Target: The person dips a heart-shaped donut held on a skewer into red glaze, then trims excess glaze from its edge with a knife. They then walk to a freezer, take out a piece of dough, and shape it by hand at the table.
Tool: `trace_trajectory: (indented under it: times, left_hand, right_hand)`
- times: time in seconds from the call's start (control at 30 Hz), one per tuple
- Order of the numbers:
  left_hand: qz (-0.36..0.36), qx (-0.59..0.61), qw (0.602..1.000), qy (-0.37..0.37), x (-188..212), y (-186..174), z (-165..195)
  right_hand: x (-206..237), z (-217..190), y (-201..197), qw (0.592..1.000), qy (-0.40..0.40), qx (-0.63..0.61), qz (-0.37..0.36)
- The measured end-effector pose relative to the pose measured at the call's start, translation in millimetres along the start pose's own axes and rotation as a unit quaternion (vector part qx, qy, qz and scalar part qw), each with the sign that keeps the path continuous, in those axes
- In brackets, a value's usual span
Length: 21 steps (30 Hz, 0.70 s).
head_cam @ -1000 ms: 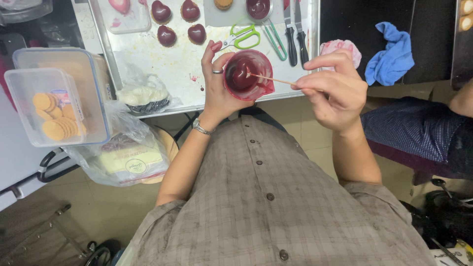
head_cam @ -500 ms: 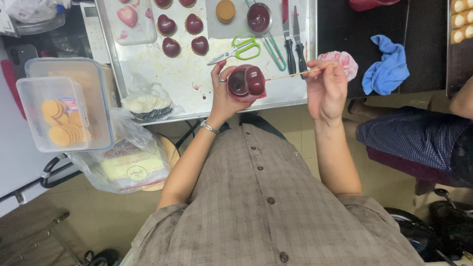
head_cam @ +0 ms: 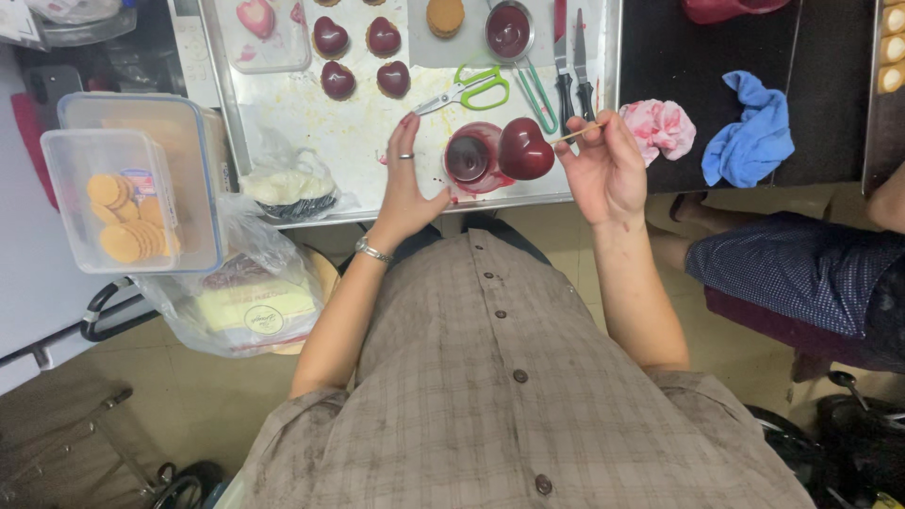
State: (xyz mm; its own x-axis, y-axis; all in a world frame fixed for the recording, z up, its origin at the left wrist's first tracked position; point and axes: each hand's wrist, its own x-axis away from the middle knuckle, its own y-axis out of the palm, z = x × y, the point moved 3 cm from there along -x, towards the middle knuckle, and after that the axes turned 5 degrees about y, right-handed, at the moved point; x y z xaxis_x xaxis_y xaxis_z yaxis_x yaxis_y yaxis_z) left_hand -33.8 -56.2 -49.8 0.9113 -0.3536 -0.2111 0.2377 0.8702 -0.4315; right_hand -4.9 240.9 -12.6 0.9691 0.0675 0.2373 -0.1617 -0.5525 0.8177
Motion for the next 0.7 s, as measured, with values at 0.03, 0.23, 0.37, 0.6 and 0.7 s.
trace_trajectory:
  times: [0.03, 0.23, 0.37, 0.6, 0.7]
  left_hand:
    - [0.014, 0.004, 1.000, -0.006, 0, -12, 6]
    - [0.061, 0.213, 0.975, 0.013, -27, -72, 69]
    - [-0.052, 0.146, 0.983, 0.100, -46, -91, 120]
    - [-0.202, 0.054, 0.952, 0.223, -76, -72, 154]
    - [-0.232, 0.053, 0.944, 0.230, -79, -65, 157]
  right_hand:
    - [1, -2, 3, 1.000, -0.005, 0.009, -0.004]
    - [3, -24, 26, 0.976, -0.125, 0.175, -0.010]
    - [7, -30, 43, 0.937, -0.186, 0.294, -0.040]
    - [8, -29, 51, 0.926, -0.186, 0.327, -0.022]
    - [10, -30, 49, 0.925, -0.183, 0.332, -0.015]
